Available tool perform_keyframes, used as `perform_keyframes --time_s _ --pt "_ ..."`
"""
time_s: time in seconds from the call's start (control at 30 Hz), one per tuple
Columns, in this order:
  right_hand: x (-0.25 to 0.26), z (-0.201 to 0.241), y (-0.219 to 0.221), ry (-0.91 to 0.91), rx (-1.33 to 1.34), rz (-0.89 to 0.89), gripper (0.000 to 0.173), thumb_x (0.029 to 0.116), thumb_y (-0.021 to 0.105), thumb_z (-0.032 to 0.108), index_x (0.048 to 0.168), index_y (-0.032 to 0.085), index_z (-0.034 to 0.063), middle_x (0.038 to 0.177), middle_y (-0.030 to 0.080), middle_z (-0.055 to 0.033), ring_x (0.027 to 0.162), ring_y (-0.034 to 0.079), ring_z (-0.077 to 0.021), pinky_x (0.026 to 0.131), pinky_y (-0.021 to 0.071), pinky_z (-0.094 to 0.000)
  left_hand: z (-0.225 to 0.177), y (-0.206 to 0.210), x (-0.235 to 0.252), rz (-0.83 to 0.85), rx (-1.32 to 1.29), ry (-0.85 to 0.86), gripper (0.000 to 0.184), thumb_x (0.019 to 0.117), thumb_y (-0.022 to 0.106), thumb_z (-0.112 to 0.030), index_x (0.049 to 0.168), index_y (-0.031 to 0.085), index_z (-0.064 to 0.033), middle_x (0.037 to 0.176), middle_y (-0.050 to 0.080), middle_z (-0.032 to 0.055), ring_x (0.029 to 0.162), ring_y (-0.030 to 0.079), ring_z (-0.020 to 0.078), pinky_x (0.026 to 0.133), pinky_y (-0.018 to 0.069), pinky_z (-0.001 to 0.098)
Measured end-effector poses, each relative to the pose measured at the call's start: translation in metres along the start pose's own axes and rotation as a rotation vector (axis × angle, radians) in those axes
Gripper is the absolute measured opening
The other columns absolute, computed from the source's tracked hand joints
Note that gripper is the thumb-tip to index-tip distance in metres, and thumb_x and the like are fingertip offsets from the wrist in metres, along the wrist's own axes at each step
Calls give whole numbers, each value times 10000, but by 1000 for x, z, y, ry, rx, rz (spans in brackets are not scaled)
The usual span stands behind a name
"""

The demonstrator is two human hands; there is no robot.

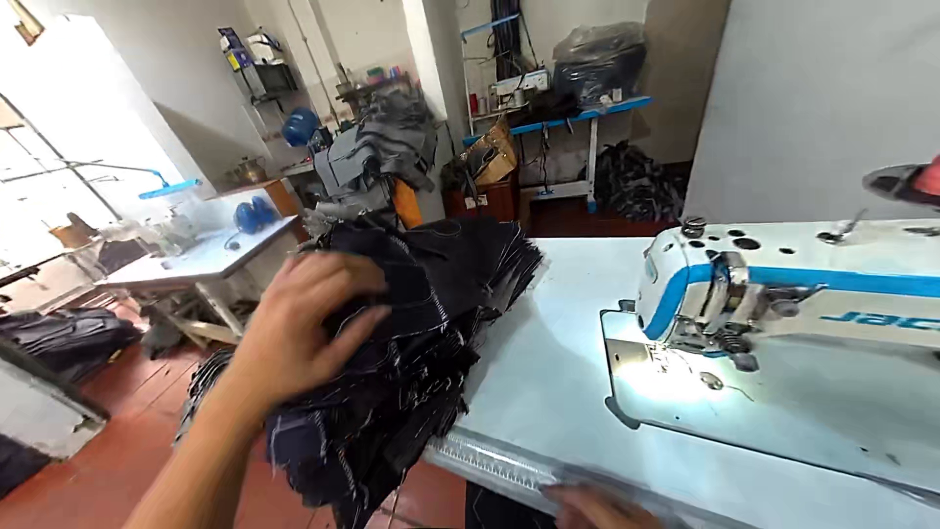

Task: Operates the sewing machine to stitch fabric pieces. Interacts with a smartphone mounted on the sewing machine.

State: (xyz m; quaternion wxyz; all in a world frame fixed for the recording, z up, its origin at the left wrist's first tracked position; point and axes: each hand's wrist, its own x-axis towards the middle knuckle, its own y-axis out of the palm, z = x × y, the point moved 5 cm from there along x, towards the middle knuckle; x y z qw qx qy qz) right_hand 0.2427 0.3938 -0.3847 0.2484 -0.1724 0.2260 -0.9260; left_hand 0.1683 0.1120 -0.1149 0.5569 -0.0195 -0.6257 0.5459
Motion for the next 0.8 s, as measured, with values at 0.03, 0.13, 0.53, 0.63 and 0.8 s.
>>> perform_keyframes --time_s 0.03,0.13,0.53,0.63,0.8 --pt "18 1 -3 29 4 -60 601 926 756 210 1439 537 -10 1235 667 -247 1043 696 -378 876 585 -536 17 7 25 103 51 42 359 960 595 -449 1071 759 -150 1148 731 18 1135 660 200 1003 494 514" --pt "82 9 10 77 89 -281 1071 700 948 310 1590 384 118 1543 389 -316 1245 600 -427 865 611 -526 62 49 81 364 171 90 352 889 674 -351 1162 733 -138 1196 715 77 1169 654 311 1019 454 636" --pt "201 36 83 -66 284 -81 865 834 842 247 1574 417 104 1607 323 -307 1437 448 -392 1088 485 -492 135 109 35 909 141 -322 302 1030 533 -369 1254 728 -313 1252 722 38 1159 666 350 927 471 705" --pt "164 23 72 -94 273 -178 607 912 748 156 1485 556 110 1558 456 -234 1362 558 -322 991 568 -435 117 112 60 1106 202 -378 351 1048 481 -480 1277 712 -347 1295 699 38 1252 617 321 1051 400 690" --pt "76 5 44 -89 115 -277 189 933 697 99 1077 767 -1 1009 754 -159 920 735 -262 855 597 -437 69 159 103 1062 -224 -22 402 1095 418 -321 1159 759 -119 1171 732 126 1154 664 335 996 476 647"
